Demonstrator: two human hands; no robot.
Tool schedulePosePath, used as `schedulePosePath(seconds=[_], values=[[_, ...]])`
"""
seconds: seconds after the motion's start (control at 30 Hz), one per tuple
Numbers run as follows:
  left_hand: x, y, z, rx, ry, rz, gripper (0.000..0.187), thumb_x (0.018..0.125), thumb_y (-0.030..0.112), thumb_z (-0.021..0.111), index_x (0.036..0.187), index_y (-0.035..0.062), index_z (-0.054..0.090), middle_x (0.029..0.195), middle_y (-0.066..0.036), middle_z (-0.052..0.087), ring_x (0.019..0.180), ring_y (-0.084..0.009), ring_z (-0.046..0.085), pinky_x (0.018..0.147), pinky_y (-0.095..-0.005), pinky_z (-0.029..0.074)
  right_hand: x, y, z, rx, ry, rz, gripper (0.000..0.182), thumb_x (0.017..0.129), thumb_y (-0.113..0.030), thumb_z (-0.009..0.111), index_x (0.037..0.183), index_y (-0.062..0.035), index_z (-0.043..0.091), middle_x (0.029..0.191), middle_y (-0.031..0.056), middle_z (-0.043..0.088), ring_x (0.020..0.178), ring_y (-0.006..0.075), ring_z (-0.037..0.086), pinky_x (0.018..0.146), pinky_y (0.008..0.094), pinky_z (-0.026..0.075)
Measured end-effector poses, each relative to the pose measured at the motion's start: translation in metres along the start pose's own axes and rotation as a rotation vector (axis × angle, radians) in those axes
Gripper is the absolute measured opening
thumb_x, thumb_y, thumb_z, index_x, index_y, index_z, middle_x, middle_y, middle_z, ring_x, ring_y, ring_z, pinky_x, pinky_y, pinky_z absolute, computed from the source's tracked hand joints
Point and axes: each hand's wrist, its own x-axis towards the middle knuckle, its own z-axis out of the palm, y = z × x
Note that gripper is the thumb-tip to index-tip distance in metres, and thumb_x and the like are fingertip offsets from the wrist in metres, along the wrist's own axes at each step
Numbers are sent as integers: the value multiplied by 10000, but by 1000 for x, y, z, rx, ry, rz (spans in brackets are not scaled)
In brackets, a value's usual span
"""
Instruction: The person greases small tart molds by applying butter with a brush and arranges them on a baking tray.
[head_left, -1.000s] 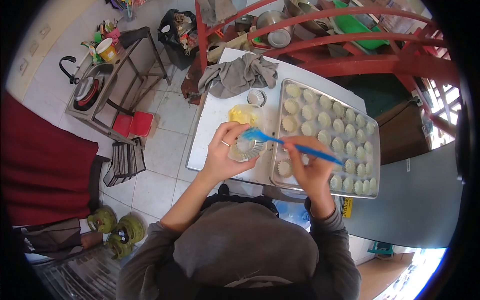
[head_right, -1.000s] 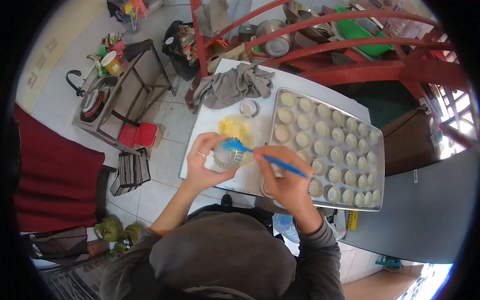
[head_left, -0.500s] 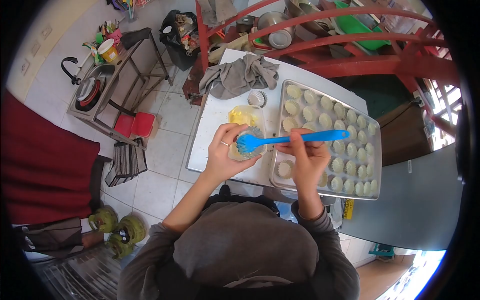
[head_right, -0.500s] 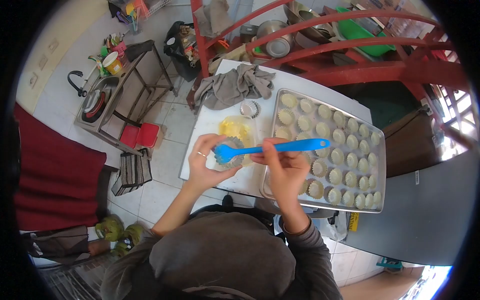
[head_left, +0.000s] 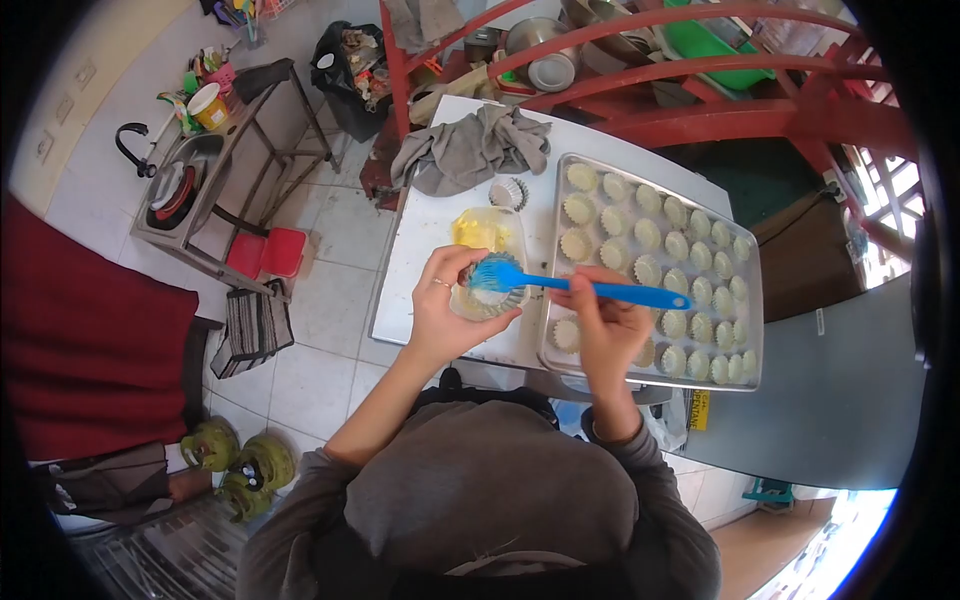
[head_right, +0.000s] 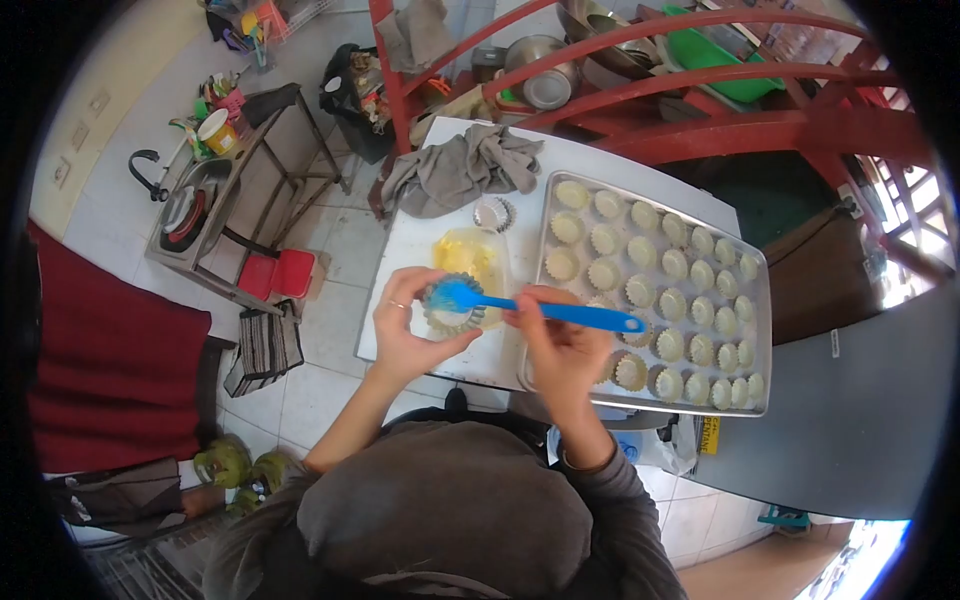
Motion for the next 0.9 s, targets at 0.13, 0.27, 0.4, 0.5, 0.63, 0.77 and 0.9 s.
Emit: schedulePosePath(seconds=[0.13,0.27,0.4,0.5,0.63,0.77,0.9], values=[[0,-5,-2,28,4,18,641,552,158,853,1108,44,556,1017,-122,550,874,-230,575,716,-303,481,1,-10,3,56,-16,57,122,844,49,603,961,83,603,889,135,641,732,195,661,670,303,584],[1,-3,-4,73,-41,82,615,571,106,839,1115,37,561,1033,-125,537,881,-235,576,738,-306,492,2,-9,-9,-332,-102,-111,132,808,26,649,938,47,640,848,114,658,710,159,661,634,263,553],[4,-6,-9,152,-93,197,578,591,56,826,1107,24,567,1040,-129,529,894,-235,580,751,-303,503,5,-21,-8,-447,-88,-189,138,764,-12,699,898,5,673,798,101,666,688,137,656,607,244,518],[7,-7,-12,171,-149,291,582,589,64,835,1104,15,568,1037,-129,532,896,-234,583,753,-305,508,0,-31,3,-398,-261,-130,129,760,-1,697,886,1,674,800,104,670,686,155,654,613,253,515],[7,-13,-11,175,-109,335,597,583,91,848,1106,14,570,1032,-133,541,898,-256,588,759,-315,509,11,-29,-5,-566,-155,-391,134,747,12,701,875,-14,675,810,99,675,679,183,647,589,260,497],[10,-11,-15,172,-140,378,621,568,100,845,1117,17,567,1026,-135,542,872,-279,583,747,-329,501,9,-43,-5,-481,-518,-265,127,757,2,705,879,-8,675,826,101,676,703,187,653,610,262,506],[9,-5,-17,105,-157,365,633,567,120,846,1127,18,569,1026,-134,543,869,-282,586,744,-332,501,25,-42,-21,-411,-445,-233,112,774,-2,695,884,-7,674,817,85,669,701,156,644,608,256,504]])
